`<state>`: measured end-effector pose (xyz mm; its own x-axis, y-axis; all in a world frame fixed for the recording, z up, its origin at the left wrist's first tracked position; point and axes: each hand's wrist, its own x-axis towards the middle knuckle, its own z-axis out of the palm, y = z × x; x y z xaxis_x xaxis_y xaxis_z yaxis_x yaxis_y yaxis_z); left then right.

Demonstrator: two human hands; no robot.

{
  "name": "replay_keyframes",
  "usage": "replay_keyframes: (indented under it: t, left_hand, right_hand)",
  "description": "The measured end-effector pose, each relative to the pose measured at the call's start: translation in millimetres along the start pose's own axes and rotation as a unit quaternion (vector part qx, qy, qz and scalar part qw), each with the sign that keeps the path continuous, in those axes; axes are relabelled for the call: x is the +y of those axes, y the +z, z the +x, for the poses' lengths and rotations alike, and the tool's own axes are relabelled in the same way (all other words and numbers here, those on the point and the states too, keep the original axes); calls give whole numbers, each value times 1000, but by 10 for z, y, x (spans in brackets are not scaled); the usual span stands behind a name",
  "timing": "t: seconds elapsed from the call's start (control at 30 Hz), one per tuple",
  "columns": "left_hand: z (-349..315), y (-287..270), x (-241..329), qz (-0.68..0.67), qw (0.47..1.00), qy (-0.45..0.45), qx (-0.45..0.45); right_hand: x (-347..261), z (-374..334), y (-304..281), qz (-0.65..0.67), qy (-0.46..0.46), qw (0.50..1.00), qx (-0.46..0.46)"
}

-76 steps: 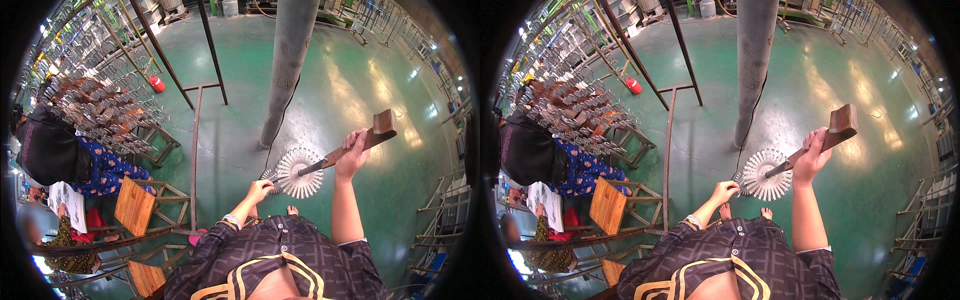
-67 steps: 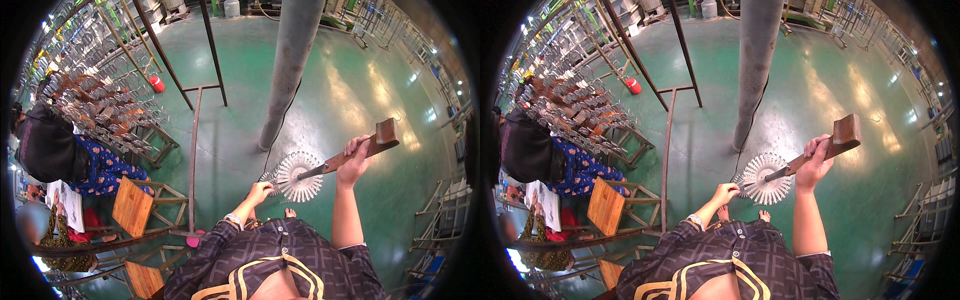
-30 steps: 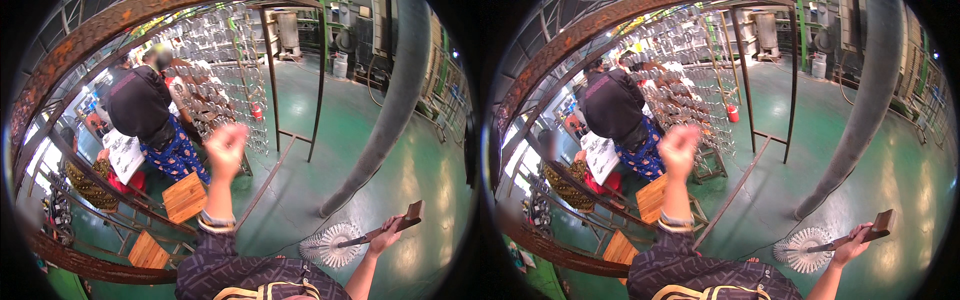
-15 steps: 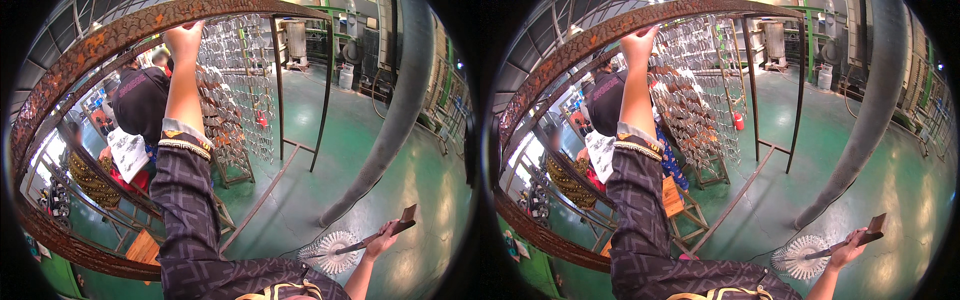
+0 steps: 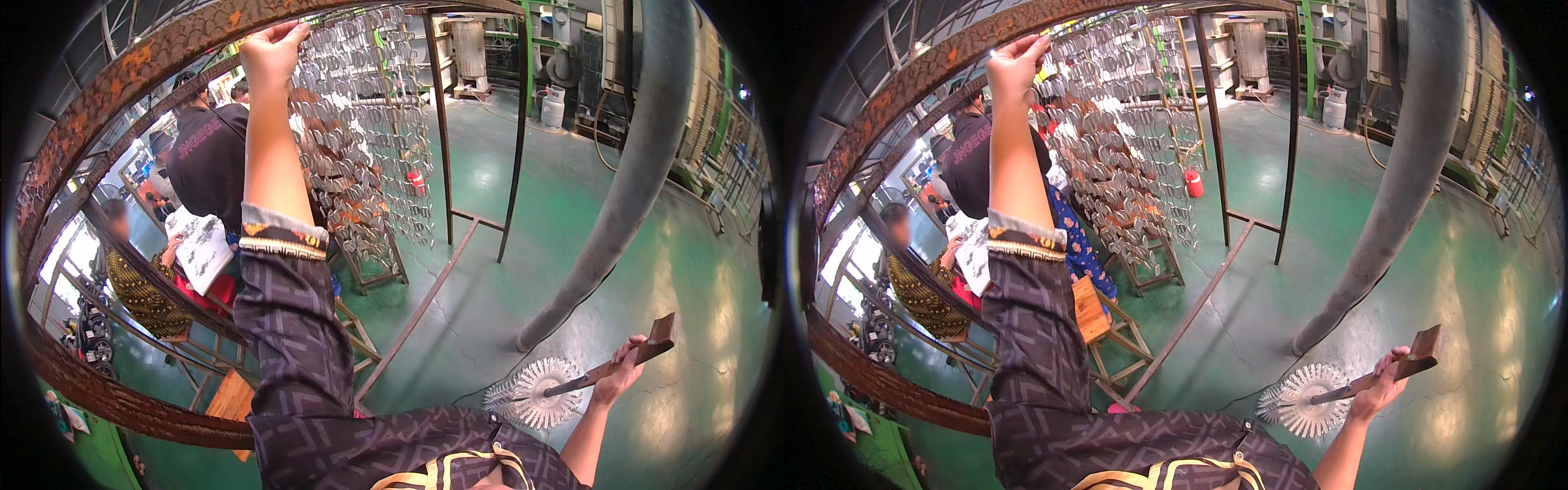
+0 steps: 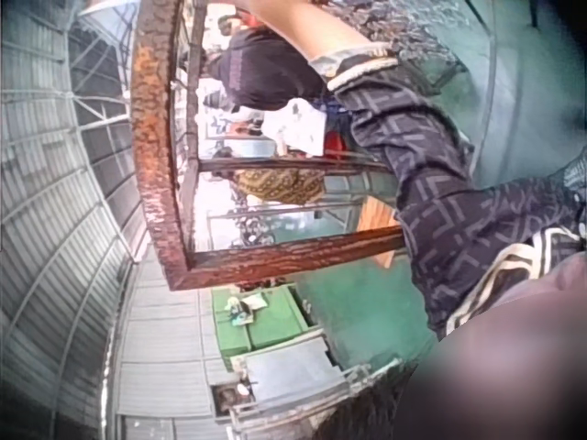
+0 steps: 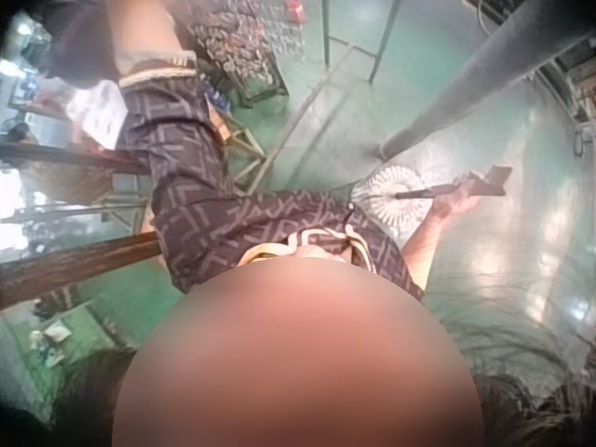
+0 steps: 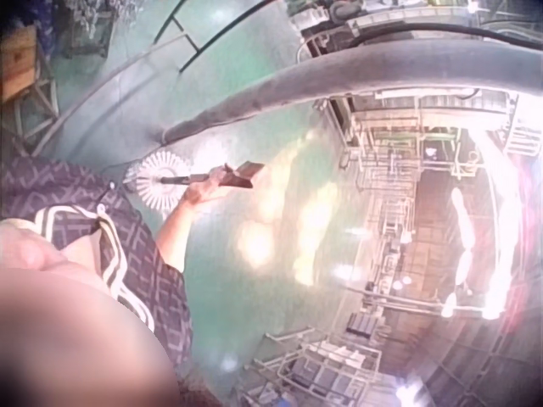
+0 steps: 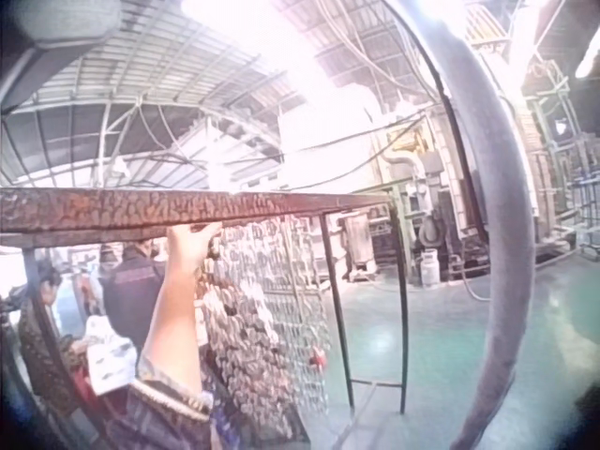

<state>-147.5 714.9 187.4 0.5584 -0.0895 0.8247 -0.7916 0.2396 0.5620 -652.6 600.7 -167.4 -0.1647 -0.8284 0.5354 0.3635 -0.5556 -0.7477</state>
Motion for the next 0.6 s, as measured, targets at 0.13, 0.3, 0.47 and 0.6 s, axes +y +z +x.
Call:
replay_keyframes:
  t: [0.13, 0.3, 0.47, 0.6]
  left_hand:
    - [-403, -108, 125, -114, 991, -36, -52]
    - [-1099, -251, 142, -142, 981, -90, -100]
    - [-1969, -282, 73, -155, 966, -142, -153]
    - [-2682, -409, 44, -170, 937, -217, -214]
  right_hand:
    - [22, 11, -128, -3, 47, 997, -57]
    - [65, -11, -147, 0, 73, 997, -32]
    - [84, 39, -131, -28, 65, 997, 10]
    - [51, 54, -36, -43, 64, 997, 25]
